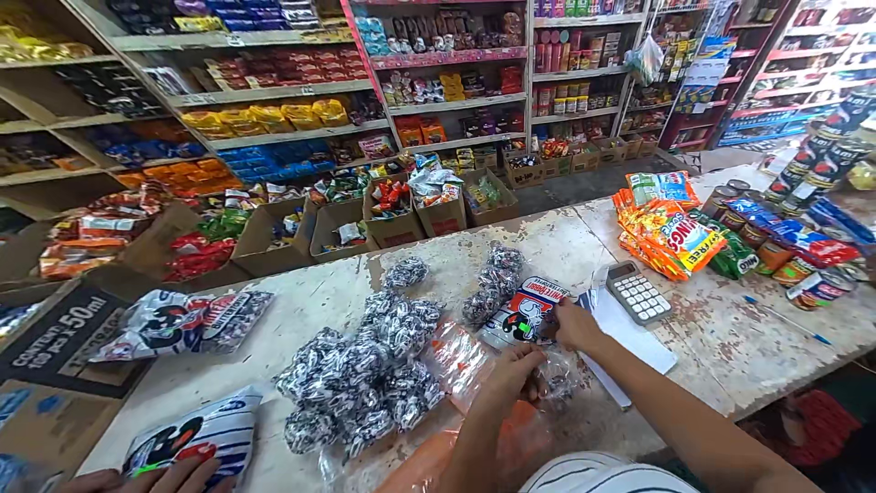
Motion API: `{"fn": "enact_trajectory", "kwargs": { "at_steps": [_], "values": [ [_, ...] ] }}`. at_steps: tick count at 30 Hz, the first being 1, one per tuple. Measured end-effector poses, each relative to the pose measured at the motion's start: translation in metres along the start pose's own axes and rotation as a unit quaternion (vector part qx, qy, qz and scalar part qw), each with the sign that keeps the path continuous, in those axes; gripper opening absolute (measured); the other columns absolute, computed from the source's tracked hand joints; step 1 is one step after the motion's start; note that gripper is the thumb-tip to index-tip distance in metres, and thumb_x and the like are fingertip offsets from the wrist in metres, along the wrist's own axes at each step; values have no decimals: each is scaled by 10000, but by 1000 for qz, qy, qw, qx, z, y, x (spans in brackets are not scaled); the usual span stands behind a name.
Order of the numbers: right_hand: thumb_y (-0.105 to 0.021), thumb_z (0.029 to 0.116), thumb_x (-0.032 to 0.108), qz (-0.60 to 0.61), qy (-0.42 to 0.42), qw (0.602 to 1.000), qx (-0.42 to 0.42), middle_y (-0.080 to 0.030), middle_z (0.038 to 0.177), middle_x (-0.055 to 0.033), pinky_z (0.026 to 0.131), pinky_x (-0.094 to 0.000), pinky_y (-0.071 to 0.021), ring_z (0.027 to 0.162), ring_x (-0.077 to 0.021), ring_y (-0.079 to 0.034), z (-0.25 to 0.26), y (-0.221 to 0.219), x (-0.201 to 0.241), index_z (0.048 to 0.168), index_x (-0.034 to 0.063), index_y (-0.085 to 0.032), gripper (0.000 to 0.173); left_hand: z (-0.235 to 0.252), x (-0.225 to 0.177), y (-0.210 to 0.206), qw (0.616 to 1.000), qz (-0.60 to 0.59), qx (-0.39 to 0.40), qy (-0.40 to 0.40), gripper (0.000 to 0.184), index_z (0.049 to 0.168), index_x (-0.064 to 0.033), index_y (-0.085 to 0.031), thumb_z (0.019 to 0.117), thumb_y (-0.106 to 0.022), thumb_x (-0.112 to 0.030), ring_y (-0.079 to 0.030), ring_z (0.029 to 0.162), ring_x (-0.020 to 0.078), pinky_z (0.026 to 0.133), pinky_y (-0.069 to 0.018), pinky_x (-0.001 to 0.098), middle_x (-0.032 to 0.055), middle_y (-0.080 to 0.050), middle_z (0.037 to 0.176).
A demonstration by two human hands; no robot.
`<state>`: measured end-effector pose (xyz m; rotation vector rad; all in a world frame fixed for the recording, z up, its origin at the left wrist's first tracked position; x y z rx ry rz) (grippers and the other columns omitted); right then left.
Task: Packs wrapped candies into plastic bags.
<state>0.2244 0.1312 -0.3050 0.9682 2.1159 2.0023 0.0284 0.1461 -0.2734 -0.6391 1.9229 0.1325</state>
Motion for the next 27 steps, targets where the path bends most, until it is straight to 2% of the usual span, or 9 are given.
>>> {"fn": "enact_trajectory", "kwargs": {
  "at_steps": [3,9,11,14,16,18,20,22,27],
  "values": [
    [-655,913,386,-19,-2,996,-82,-665,1234,-172,877,-537,-576,1078,-344,-682,1,-16,9,1069,71,-725,358,2,3,-1,1000,-11,-1,2,211,1084,-45,-616,1076,-504,-224,-547,456,116,481,-528,276,27,-547,574],
    [-785,784,327,135,3,990,-48,-740,992,-10,808,-481,-594,921,-190,-705,-15,-9,-32,991,218,-760,236,-1,-3,3,999,-37,-21,0,218,1059,-46,-618,1082,-489,-220,-534,444,109,479,-531,276,17,-522,549],
    [-799,831,246,277,-19,960,-24,-737,965,-36,656,-414,-612,763,-176,-706,-34,7,-44,1041,141,-760,238,-2,-4,0,999,-45,-25,1,222,1049,-41,-611,1088,-478,-215,-544,447,111,481,-534,274,25,-538,554],
    [-798,838,137,396,0,918,-24,-742,961,-47,588,-364,-598,712,-175,-692,-70,55,-35,1048,91,-770,216,-2,-6,-2,997,-66,-45,-6,237,1048,-28,-605,1094,-468,-215,-552,454,118,488,-542,280,36,-552,569],
    [-816,833,167,333,61,940,-29,-755,993,0,632,-327,-611,782,-126,-710,-87,80,-20,1020,139,-798,189,-2,-6,-4,995,-83,-51,-15,242,1040,-26,-603,1094,-471,-222,-552,452,119,485,-547,288,38,-554,570],
    [-808,814,233,201,138,968,-57,-737,1013,66,796,-317,-597,923,-76,-690,-98,90,3,960,245,-809,146,-2,-6,-9,993,-100,-52,-22,242,1052,-29,-610,1093,-471,-223,-547,447,117,473,-548,291,33,-548,572],
    [-785,816,244,93,161,981,-54,-730,1017,43,879,-420,-570,988,-139,-680,-103,82,27,950,285,-805,142,-1,-3,-14,991,-123,-44,-29,251,1095,-27,-620,1092,-472,-230,-558,460,128,474,-552,302,45,-562,599],
    [-776,815,219,57,160,985,-25,-731,1012,-7,862,-472,-574,966,-199,-690,-104,67,48,1010,248,-793,199,1,1,-18,988,-144,-37,-31,260,1130,-24,-615,1095,-466,-234,-583,480,137,489,-562,310,67,-597,629],
    [-746,894,185,161,140,975,59,-735,964,-38,783,-395,-616,816,-169,-716,-108,48,80,1072,116,-725,192,0,-3,-10,981,-187,-34,-33,282,1063,-29,-637,1096,-452,-240,-565,481,112,483,-538,272,63,-603,636]
  ]
}}
Point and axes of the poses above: each hand's wrist, its own z-axis towards the middle knuckle, its own y-axis out of the back of the hand, x = y × z, the point moved 8 cm from there along z, towards the middle knuckle
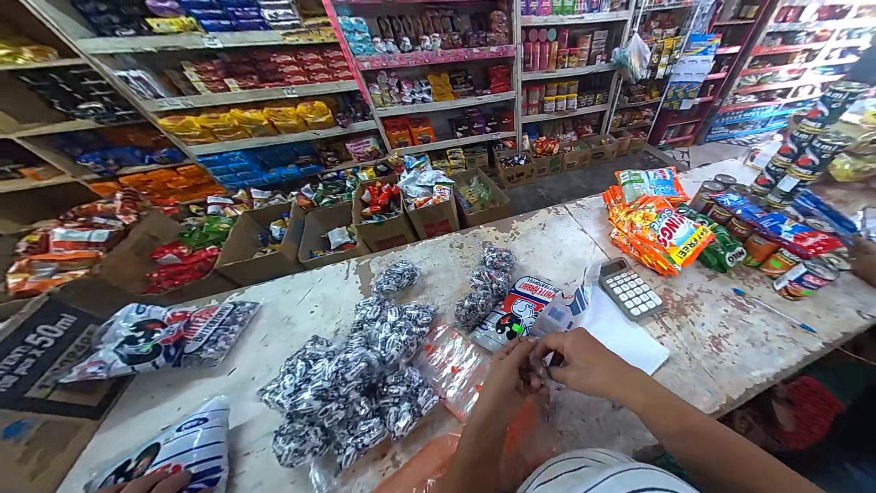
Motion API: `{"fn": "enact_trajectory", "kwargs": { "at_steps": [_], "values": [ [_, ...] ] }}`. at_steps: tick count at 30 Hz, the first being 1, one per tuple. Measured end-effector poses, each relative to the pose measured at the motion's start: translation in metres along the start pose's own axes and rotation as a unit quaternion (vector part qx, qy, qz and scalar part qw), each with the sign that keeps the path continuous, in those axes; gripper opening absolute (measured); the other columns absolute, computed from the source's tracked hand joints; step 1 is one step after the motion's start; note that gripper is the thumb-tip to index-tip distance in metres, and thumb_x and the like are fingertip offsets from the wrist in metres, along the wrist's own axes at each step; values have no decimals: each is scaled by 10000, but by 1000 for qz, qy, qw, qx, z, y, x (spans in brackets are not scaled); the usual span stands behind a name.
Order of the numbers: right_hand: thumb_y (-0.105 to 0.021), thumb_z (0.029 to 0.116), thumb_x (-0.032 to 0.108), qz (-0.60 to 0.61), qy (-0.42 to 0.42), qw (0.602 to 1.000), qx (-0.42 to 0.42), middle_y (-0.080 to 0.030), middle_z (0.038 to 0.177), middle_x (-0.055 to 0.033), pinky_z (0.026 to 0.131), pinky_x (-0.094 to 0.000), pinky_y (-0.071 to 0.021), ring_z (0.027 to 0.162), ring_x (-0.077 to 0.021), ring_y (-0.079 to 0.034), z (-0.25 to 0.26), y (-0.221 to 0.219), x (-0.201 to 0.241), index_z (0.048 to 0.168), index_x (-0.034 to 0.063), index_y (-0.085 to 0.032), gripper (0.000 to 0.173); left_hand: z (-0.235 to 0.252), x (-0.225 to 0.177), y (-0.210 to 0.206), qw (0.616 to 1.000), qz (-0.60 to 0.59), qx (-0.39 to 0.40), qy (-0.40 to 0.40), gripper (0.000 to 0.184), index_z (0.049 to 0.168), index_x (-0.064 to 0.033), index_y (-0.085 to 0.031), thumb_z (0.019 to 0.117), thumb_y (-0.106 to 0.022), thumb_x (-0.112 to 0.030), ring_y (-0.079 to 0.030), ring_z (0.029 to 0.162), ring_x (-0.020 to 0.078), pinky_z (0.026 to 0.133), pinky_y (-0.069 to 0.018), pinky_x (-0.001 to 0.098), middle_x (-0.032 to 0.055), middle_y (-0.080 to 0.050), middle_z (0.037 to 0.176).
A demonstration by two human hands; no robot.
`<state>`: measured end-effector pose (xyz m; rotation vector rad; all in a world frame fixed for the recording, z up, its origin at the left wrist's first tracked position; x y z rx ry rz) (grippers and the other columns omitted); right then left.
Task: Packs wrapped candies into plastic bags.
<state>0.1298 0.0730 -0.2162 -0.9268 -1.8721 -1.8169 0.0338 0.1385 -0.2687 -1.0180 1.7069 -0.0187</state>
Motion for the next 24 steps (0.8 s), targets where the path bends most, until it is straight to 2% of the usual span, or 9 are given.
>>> {"fn": "enact_trajectory", "kwargs": {
  "at_steps": [3,7,9,11,13,15,19,21,24],
  "values": [
    [-689,947,229,1,-12,1000,23,-730,904,-51,755,-415,-593,769,-181,-698,3,-6,-6,1035,110,-742,157,-7,-8,1,1000,27,7,7,257,1035,-29,-644,1086,-481,-222,-558,458,112,468,-533,268,58,-588,599],
    [-652,942,126,116,-17,989,-86,-747,847,-38,609,-373,-628,664,-152,-713,16,34,-35,1005,95,-773,140,-11,-18,6,997,76,15,-2,238,1003,-46,-623,1087,-469,-206,-527,426,97,453,-524,263,20,-529,542],
    [-661,936,161,18,-71,996,-54,-753,964,-55,738,-434,-627,799,-197,-731,36,34,-67,1071,136,-774,178,-14,-20,7,995,94,27,8,227,1010,-49,-633,1078,-484,-207,-528,420,101,447,-527,269,18,-519,532],
    [-736,869,247,-82,-69,994,-20,-726,1148,-103,911,-555,-562,1039,-294,-696,58,11,-85,1155,163,-756,299,-15,-20,7,993,107,40,15,211,1019,-49,-634,1072,-491,-196,-533,412,101,444,-532,269,15,-519,518],
    [-774,842,318,-136,-47,990,2,-690,1164,-180,931,-634,-522,1103,-386,-656,77,-22,-86,1086,93,-727,335,-15,-19,6,992,111,54,19,209,1036,-46,-637,1070,-490,-190,-538,414,102,448,-533,266,16,-524,518],
    [-704,891,200,-183,-22,983,13,-690,1092,-212,875,-648,-532,1078,-424,-655,85,-53,-81,1010,24,-699,213,-14,-18,6,992,110,62,23,208,1036,-44,-639,1065,-494,-190,-541,419,99,445,-526,258,19,-533,527],
    [-700,851,96,-148,11,988,-53,-704,1105,-157,895,-570,-561,1067,-349,-676,78,-47,-80,1001,77,-726,154,-12,-20,12,995,93,30,18,227,1019,-40,-652,1073,-493,-192,-527,416,96,444,-523,260,21,-527,528],
    [-752,796,182,-105,-10,990,-94,-719,1075,-85,890,-528,-567,1026,-276,-686,70,-28,-96,1001,158,-749,207,-14,-24,14,997,82,-1,11,235,1010,-44,-648,1079,-478,-190,-521,407,95,447,-535,271,11,-507,510],
    [-792,829,284,14,-66,989,-129,-757,982,13,786,-399,-619,870,-135,-723,53,-2,-125,1033,210,-787,217,-17,-28,13,998,65,-24,4,240,982,-52,-645,1081,-475,-190,-507,413,93,466,-541,278,-3,-480,508]
  ]
}}
Point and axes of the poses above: each hand's wrist, its own z-axis towards the middle knuckle, its own y-axis out of the back of the hand, x = y × z, the point moved 8 cm from there along z, towards the middle knuckle
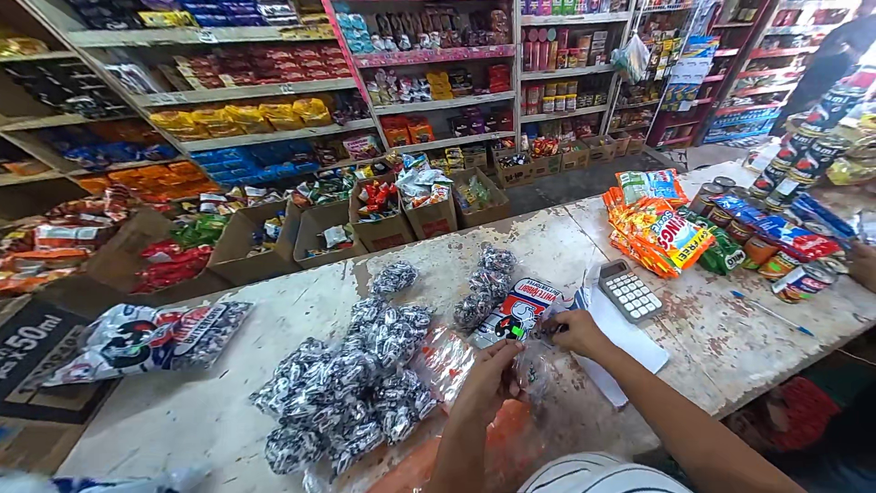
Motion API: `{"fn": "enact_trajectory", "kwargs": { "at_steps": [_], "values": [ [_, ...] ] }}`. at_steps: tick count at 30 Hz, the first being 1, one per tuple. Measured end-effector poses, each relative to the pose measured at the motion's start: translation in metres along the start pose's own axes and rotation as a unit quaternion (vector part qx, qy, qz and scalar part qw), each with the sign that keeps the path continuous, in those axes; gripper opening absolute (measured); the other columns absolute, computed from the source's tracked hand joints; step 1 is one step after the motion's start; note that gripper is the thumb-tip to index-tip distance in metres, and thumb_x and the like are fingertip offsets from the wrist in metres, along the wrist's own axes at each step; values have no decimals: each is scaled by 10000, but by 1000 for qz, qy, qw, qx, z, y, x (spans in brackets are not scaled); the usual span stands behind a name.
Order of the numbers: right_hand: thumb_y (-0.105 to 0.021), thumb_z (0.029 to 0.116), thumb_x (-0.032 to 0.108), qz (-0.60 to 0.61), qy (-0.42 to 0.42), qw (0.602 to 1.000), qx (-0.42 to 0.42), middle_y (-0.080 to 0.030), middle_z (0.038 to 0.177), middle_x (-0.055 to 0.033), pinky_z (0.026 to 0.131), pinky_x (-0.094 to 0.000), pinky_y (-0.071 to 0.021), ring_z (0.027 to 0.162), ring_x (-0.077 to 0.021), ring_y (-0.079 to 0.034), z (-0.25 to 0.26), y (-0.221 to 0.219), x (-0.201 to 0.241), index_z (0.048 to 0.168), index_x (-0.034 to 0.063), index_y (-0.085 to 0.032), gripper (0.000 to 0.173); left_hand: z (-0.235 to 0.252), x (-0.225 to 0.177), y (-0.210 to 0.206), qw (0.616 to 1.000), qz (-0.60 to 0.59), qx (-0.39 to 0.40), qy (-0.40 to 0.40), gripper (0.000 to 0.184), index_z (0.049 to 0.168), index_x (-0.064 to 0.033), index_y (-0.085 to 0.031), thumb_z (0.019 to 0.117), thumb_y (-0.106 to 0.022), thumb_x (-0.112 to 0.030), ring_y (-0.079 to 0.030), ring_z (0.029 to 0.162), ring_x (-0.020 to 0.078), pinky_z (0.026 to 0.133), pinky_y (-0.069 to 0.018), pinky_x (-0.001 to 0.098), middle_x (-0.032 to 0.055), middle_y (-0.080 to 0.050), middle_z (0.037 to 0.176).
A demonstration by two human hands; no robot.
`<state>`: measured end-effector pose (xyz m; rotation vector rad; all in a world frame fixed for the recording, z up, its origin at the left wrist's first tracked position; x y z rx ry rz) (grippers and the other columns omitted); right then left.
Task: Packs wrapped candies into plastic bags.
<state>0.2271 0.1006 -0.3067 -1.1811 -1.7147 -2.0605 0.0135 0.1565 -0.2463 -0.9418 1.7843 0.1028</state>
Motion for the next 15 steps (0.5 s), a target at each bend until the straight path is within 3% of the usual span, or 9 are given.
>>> {"fn": "enact_trajectory", "kwargs": {
  "at_steps": [3,5,8,10,12,15],
  "values": [
    [-764,916,211,175,-57,983,24,-751,975,-50,670,-366,-627,761,-167,-722,-19,24,-2,1127,108,-764,235,2,3,-2,1000,-16,-5,-1,246,992,-46,-643,1085,-469,-192,-522,421,98,473,-548,280,5,-499,518],
    [-699,971,155,280,-48,958,39,-754,958,-71,685,-346,-630,769,-169,-729,-36,43,20,1142,52,-752,207,4,6,-4,1000,-26,-8,-2,252,987,-47,-644,1086,-473,-203,-529,423,99,470,-549,278,12,-517,528],
    [-682,955,83,374,19,922,96,-745,1008,-113,702,-376,-639,806,-210,-735,-57,54,69,1226,32,-705,276,8,12,-8,999,-45,-2,-9,266,1022,-38,-641,1092,-462,-222,-536,435,100,462,-541,268,29,-547,564],
    [-715,915,50,338,60,934,98,-741,960,-103,651,-383,-641,756,-209,-732,-65,46,98,1247,47,-676,334,9,15,-13,998,-60,14,-15,274,1030,-36,-635,1097,-445,-223,-547,439,98,456,-535,259,42,-574,578],
    [-746,881,76,213,82,970,83,-745,947,-64,643,-388,-639,755,-192,-737,-65,29,113,1218,96,-633,356,9,17,-18,997,-72,32,-20,293,1055,-38,-647,1101,-433,-232,-537,440,85,452,-524,244,35,-571,582],
    [-800,852,177,61,63,990,108,-730,1025,-45,768,-421,-612,867,-186,-720,-58,18,114,1143,109,-649,335,12,18,-18,996,-85,28,-26,288,1070,-20,-644,1101,-427,-206,-540,440,90,463,-526,244,44,-575,576]
  ]
}}
Point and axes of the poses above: each hand's wrist, its own z-axis towards the middle knuckle, its own y-axis out of the back of the hand, x = y × z, the point moved 8 cm from there along z, towards the middle knuckle
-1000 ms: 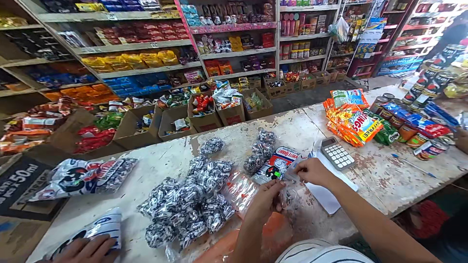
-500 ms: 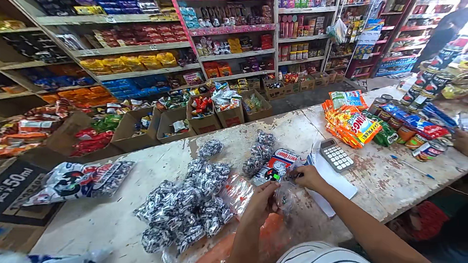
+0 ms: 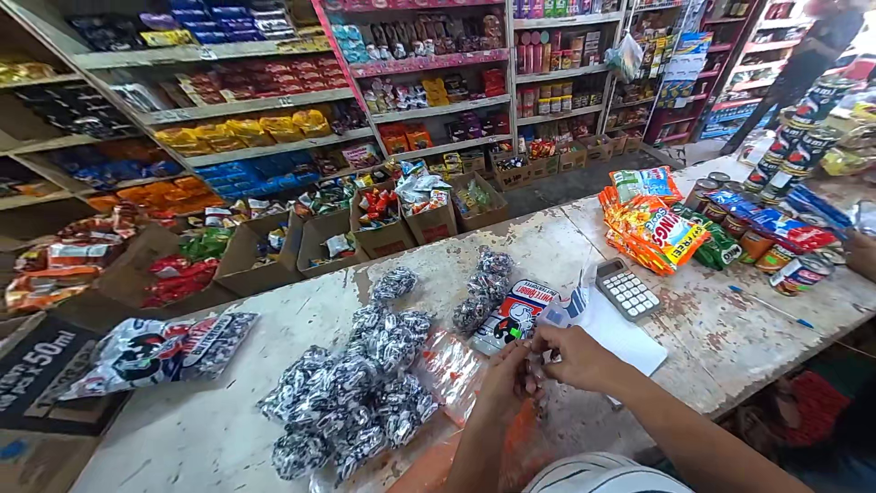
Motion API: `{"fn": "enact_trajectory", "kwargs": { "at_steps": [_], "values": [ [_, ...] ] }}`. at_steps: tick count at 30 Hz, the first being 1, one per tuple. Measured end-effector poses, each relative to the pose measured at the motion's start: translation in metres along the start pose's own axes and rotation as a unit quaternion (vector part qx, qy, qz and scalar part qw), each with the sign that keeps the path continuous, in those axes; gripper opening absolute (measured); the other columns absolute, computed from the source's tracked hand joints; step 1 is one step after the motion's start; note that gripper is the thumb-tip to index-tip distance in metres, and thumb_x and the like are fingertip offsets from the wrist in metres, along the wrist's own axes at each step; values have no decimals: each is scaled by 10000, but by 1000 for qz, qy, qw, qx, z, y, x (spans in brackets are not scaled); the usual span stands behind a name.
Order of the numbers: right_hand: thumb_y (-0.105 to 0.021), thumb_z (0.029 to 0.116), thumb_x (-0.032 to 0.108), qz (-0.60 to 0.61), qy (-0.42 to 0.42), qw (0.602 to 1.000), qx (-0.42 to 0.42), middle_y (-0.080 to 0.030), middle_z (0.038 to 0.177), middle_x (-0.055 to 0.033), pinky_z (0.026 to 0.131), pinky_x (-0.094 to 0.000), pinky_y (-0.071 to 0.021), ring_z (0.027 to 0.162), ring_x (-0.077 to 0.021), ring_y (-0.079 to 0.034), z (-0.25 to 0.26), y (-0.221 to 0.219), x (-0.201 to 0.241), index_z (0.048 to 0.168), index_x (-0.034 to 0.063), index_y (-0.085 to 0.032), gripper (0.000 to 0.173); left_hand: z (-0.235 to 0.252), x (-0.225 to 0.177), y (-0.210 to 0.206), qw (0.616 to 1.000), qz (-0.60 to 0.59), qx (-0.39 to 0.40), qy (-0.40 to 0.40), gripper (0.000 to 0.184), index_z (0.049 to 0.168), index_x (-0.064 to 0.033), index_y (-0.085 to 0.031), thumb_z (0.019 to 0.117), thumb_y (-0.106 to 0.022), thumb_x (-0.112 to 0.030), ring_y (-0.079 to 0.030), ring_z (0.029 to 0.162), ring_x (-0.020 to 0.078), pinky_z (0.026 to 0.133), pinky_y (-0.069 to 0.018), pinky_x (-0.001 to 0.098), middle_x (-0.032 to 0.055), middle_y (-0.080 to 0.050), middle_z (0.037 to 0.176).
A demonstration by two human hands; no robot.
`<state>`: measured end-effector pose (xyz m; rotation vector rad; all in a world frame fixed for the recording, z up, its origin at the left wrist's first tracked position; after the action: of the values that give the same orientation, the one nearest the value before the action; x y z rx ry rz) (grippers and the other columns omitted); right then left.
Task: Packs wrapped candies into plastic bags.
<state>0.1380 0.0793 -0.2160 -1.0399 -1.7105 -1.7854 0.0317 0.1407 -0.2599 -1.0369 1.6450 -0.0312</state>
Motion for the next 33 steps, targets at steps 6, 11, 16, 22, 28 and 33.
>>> {"fn": "enact_trajectory", "kwargs": {
  "at_steps": [6,11,16,22,28,33],
  "values": [
    [-844,830,194,-43,-33,995,87,-728,1085,-63,852,-395,-613,896,-177,-724,-2,24,17,1166,116,-727,364,-2,-1,0,1000,19,-4,12,284,1044,-25,-639,1101,-433,-212,-550,436,104,463,-532,257,54,-577,565],
    [-719,946,228,5,-76,997,13,-750,908,-48,675,-373,-643,712,-164,-734,11,43,2,1020,97,-747,153,-5,-8,3,1000,18,-11,0,271,1009,-30,-633,1096,-442,-203,-531,431,94,457,-529,256,27,-539,551],
    [-719,900,261,-196,-113,973,45,-696,1188,-168,951,-598,-526,1106,-360,-664,54,18,-71,1182,117,-731,317,-14,-26,13,997,4,-75,-21,265,925,-54,-639,1081,-464,-179,-470,386,62,421,-498,232,-14,-473,497],
    [-688,917,161,-207,-51,977,-23,-681,1137,-266,966,-610,-516,1124,-433,-645,63,-46,-68,1048,-63,-706,260,-9,-14,12,999,18,-50,-11,299,937,-43,-658,1088,-449,-196,-485,397,74,424,-489,235,9,-510,509],
    [-674,886,102,-102,-59,992,-49,-716,1099,-187,966,-570,-516,1079,-353,-671,48,-13,-80,1046,46,-759,190,-18,-22,3,996,-5,-79,-35,315,886,-50,-639,1087,-414,-140,-467,371,51,402,-467,212,-10,-495,475],
    [-727,907,48,273,-28,957,-94,-690,978,-102,734,-385,-622,778,-182,-706,3,34,-41,1289,16,-599,405,-24,-21,-5,995,-19,-94,-26,310,884,-58,-615,1094,-402,-140,-481,376,49,410,-474,196,-13,-509,484]
  ]
}}
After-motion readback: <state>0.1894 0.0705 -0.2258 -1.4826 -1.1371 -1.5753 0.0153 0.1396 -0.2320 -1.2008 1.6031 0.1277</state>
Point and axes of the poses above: each hand's wrist, its own z-axis towards the middle knuckle, its own y-axis out of the back of the hand, x = y × z, the point moved 8 cm from there along z, towards the middle knuckle
